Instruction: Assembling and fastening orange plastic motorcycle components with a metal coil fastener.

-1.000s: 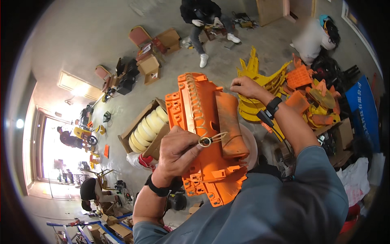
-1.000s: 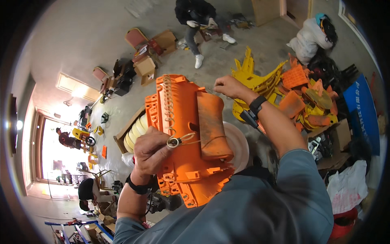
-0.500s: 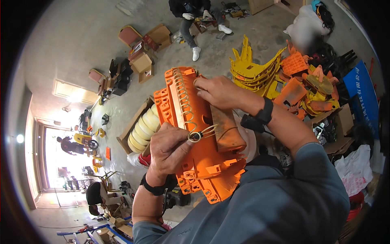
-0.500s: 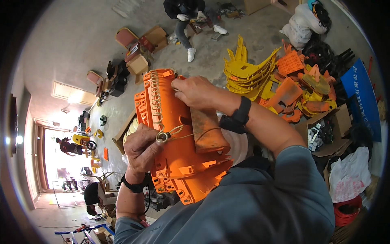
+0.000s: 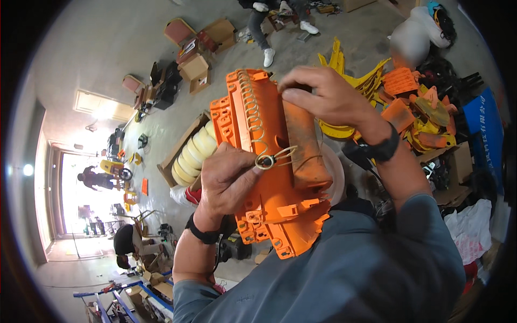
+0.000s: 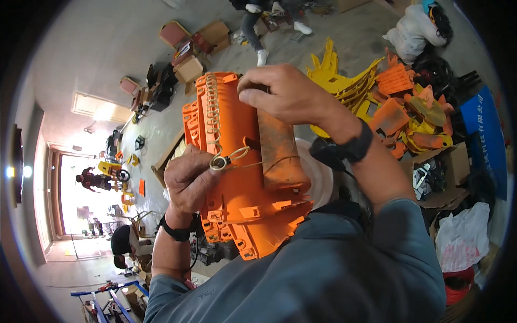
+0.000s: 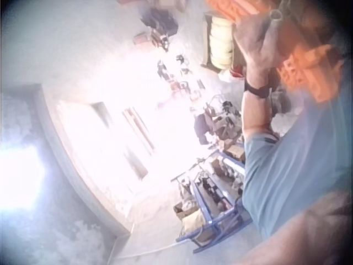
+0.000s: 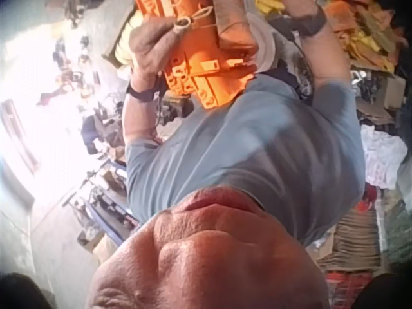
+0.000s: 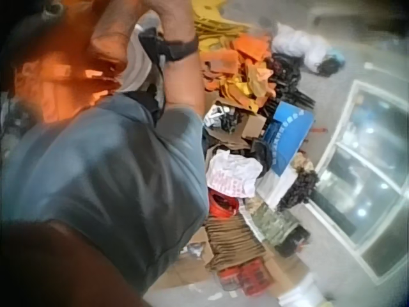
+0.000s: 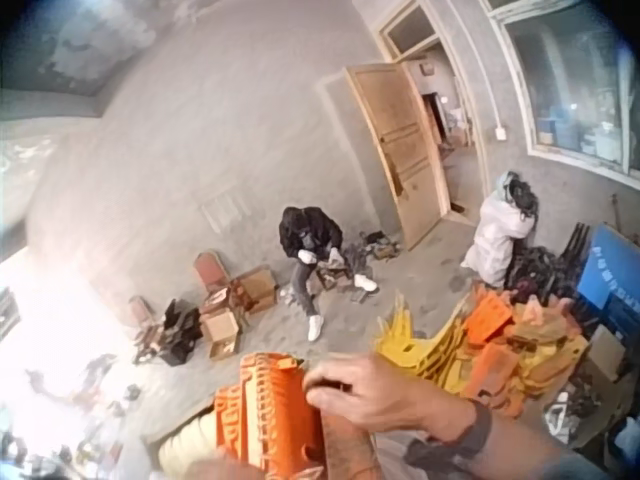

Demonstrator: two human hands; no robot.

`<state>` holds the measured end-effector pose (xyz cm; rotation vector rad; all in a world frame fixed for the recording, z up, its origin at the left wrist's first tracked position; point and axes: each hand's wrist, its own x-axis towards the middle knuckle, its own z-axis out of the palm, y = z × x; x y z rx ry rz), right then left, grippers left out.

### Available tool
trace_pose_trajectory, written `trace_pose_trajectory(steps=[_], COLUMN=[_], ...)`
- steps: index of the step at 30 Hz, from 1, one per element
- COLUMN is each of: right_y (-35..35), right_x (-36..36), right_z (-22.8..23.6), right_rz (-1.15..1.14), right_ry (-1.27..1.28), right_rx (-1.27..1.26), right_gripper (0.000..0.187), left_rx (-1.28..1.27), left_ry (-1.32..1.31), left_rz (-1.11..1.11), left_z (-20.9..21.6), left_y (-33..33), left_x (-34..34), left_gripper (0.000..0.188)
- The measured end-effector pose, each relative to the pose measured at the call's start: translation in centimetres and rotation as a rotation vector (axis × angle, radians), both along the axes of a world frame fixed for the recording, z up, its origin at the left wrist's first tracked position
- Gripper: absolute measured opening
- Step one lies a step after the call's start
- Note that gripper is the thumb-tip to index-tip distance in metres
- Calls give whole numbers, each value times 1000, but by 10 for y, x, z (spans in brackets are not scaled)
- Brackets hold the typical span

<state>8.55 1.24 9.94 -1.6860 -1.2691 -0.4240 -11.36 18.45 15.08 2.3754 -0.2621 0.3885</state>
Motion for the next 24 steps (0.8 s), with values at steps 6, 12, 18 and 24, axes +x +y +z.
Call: trace_pose_trajectory(steps=[6,12,18,24], right_y=[-17,-9,-2,-13], right_x=[-49,-79,-89,-91], right_z=[-2,-32,-35,-27], right_rz=[589,611,495,562], right_ry=[466,556,296,608], right_rx=[-66,-89,170,38], right_gripper=[9,11,10,12], left_rx=[-19,-92,-147,-126], left_ry=[21,28,47,35], left_rz=[-4,1,38,27], left_z=[-2,-9,-8,-6], left_y=[3,4,3,3], left_x=[-1,-3,-6,-4], left_gripper=[9,12,11,12])
